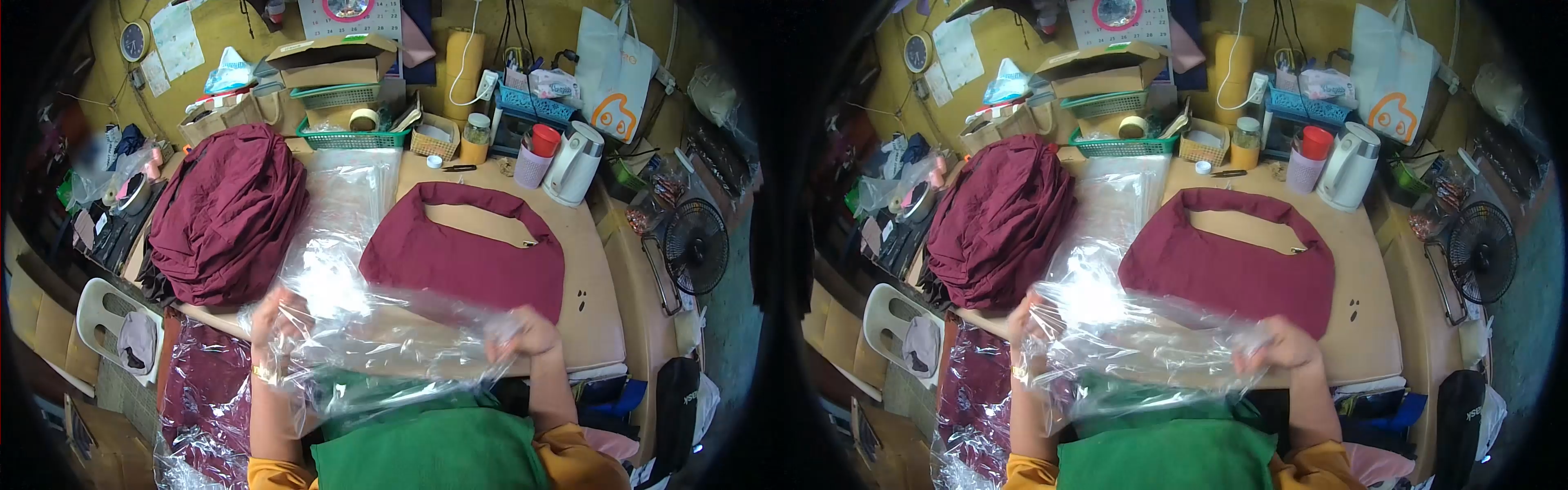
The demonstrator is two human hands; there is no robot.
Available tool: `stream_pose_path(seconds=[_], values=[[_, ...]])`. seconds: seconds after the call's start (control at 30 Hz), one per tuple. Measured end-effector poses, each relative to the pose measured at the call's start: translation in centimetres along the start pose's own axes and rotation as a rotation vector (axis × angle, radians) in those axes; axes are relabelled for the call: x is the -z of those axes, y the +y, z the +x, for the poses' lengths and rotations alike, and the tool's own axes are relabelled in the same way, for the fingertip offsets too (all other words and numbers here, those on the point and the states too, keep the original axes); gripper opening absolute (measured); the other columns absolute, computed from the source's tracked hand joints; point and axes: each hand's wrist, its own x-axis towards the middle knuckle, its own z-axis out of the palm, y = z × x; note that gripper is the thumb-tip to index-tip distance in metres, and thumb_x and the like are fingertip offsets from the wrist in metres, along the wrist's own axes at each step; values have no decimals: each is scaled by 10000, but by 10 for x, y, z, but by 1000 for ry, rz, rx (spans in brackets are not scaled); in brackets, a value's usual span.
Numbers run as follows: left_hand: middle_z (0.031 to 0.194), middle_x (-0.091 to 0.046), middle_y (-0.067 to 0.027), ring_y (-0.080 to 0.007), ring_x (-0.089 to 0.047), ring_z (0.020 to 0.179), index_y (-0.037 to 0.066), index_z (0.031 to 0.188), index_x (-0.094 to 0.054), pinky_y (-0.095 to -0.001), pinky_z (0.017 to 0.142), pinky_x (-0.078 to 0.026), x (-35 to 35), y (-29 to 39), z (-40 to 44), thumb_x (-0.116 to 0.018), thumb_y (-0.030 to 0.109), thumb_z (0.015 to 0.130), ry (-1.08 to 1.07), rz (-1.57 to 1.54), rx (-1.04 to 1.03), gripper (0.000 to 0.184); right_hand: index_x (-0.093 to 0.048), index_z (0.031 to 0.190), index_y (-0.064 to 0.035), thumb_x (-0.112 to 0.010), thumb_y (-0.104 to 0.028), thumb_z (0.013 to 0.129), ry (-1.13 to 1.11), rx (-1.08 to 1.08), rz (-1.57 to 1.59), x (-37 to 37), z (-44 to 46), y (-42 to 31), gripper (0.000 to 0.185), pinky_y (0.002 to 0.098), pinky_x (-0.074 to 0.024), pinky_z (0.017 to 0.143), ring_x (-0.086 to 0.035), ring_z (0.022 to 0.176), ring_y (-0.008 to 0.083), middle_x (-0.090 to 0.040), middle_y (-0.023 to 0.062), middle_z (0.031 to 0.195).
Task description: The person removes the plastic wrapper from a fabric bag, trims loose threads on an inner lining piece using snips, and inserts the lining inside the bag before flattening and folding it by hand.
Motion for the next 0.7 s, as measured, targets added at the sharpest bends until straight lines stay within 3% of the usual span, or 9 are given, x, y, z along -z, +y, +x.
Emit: stream_pose_path(seconds=[0.07,0.17,0.27,0.33,0.37,0.5,0.6,0.67,0.7], values=[[799,-673,-66,-172,-626,700,31,925,-662,-317,682,-515,-11,-3,-7,-643,261,939,-198,577,229,231,-618,798,-74,-528,-651,912,902,493,868,-3,-2,21,594,296,-473,632,-609,689,133,-620,51,683],[783,-669,-73,-183,-627,704,24,922,-659,-299,653,-488,-14,-5,-13,-622,278,935,95,1500,398,257,-576,746,-89,-409,-787,865,262,549,1029,19,6,23,727,317,-485,627,-611,668,154,-605,48,676],[744,-659,-71,-177,-610,663,66,852,-654,-330,614,-475,-32,-14,-2,-601,317,929,578,468,-199,268,-662,842,-66,-751,-531,789,-36,51,-145,10,16,-14,476,318,-510,616,-634,690,170,-655,76,767],[683,-603,-35,-147,-559,602,77,795,-598,-322,561,-452,-8,-3,-8,-589,333,940,631,102,-279,294,-675,866,-73,-787,-453,770,165,55,-12,4,1,12,407,324,-517,630,-641,712,175,-671,92,808],[663,-541,5,-113,-502,580,92,760,-537,-307,559,-437,-3,4,-10,-602,316,945,-17,-91,7,297,-689,890,-80,-824,-375,752,366,59,119,1,-2,15,353,329,-523,643,-648,735,180,-686,108,849],[913,-685,-66,-180,-641,753,-18,1066,-667,-292,711,-516,-12,-5,-10,-703,284,893,-148,1241,659,350,-700,872,-103,-787,-336,804,768,577,1156,12,5,18,258,370,-547,691,-661,763,189,-701,124,886],[954,-701,-94,-206,-670,817,6,1103,-644,-325,731,-528,7,1,-15,-685,287,914,170,856,65,341,-696,857,-88,-740,-361,853,137,562,1310,16,17,3,276,374,-547,694,-666,751,197,-701,124,849],[950,-697,-104,-221,-677,780,29,1122,-618,-348,710,-539,-13,-2,-6,-607,302,974,377,494,-335,310,-693,859,-82,-678,-424,894,-17,64,-204,10,15,-17,344,371,-536,674,-666,720,206,-703,112,805],[955,-689,-108,-214,-672,792,29,1121,-616,-355,722,-542,-7,1,-3,-575,303,991,91,260,-227,306,-693,859,-82,-678,-424,894,-19,64,-206,8,11,-12,344,371,-536,674,-666,720,206,-703,112,805]])
